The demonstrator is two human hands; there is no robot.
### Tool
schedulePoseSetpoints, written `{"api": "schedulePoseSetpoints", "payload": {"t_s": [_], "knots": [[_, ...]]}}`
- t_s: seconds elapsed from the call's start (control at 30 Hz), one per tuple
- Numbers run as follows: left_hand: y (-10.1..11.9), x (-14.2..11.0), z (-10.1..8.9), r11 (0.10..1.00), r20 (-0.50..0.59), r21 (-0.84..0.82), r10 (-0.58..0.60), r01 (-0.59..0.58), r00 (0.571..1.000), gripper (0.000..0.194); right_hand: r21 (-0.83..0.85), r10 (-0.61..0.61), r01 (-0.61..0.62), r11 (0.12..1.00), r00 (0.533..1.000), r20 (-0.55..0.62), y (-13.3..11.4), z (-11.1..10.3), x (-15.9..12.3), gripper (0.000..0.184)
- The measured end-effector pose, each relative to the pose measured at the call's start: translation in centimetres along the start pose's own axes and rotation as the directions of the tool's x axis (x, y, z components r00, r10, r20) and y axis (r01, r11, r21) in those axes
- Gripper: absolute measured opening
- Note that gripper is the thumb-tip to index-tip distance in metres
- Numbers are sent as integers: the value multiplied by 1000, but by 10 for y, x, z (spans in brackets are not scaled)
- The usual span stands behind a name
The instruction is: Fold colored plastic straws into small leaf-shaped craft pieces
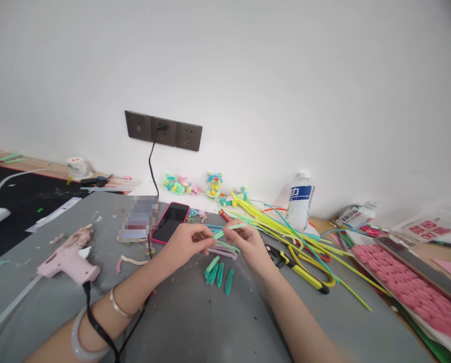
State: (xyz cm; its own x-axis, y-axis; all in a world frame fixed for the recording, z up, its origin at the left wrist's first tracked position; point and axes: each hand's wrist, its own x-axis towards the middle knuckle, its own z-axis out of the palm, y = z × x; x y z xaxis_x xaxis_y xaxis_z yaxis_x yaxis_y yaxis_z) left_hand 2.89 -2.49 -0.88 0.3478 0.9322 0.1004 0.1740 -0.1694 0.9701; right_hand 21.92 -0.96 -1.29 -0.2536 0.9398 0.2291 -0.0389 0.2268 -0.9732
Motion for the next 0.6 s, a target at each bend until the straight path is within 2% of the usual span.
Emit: {"api": "schedulePoseSetpoints", "payload": {"t_s": [0.3, 0.4, 0.5, 0.6], "knots": [[-1, 0, -1, 1000, -46, 12, 15, -15, 999, 21, 18, 19, -18, 1000, 999, -39, 5, 3, -1, 27], [2, 1, 0, 990, 57, -137, -30, 38, 998, 22, 36, 30, -29, 999, 1000, -3, 1, 4, -3, 26], [4, 1, 0, 950, 218, -276, -85, 145, 972, 30, 89, 75, -87, 992, 988, 133, -6, 7, -6, 28], [6, -1, 0, 926, 274, -308, -135, 219, 952, 31, 143, 102, -137, 980, 967, 232, -9, 11, -8, 28]]}}
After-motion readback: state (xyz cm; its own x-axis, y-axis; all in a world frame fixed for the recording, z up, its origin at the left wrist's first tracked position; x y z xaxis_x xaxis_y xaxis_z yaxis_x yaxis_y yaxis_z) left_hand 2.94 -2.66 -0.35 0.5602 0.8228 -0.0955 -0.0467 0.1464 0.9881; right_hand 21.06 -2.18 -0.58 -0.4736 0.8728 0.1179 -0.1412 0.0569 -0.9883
